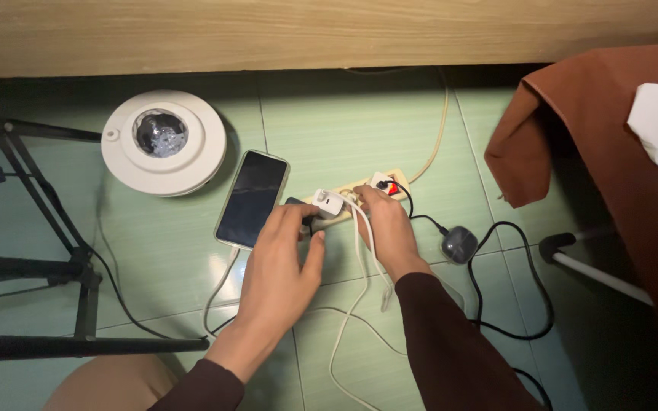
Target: The person sits on the floor and organizes multiple electronic cables and devices. They plug a phone charger into a power strip, connect the cable to a smartphone, and then plug a laptop charger into the same strip and connect it to a laptop. The person also coils a black cable and places it on a nearby table.
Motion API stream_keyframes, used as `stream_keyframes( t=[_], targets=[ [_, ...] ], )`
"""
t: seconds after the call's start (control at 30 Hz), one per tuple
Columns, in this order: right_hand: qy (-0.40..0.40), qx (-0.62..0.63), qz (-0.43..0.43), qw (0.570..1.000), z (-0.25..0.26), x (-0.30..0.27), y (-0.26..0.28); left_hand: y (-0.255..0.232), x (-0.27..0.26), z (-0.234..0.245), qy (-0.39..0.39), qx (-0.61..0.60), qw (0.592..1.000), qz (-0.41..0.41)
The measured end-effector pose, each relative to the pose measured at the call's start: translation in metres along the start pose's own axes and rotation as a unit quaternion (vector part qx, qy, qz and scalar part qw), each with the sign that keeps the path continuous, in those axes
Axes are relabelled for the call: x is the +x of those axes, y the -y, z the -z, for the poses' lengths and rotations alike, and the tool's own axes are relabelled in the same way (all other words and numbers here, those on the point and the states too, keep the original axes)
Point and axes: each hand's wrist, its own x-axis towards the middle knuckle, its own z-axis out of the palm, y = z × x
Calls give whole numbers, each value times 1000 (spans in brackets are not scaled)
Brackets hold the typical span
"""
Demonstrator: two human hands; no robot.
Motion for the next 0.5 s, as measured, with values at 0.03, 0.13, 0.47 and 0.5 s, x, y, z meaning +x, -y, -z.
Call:
stream_keyframes(
  t=[0.03, 0.13, 0.47, 0.5],
  targets=[
    [6, -11, -4, 1000, -2, 1, -1, 1, 0, 0, 3, 2, 1000, 6],
    [12, -38, -3, 999, -5, 3, -2, 1, -1, -1, -8, 13, 1000, -16],
    [-2, -72, -15, 997, -9, 4, 4, 0, -6, -5, 11, 5, 1000, 7],
    [-5, -69, -10, 998, -8, 5, 5, 0, -6, -6, 14, 4, 1000, 14]
  ],
)
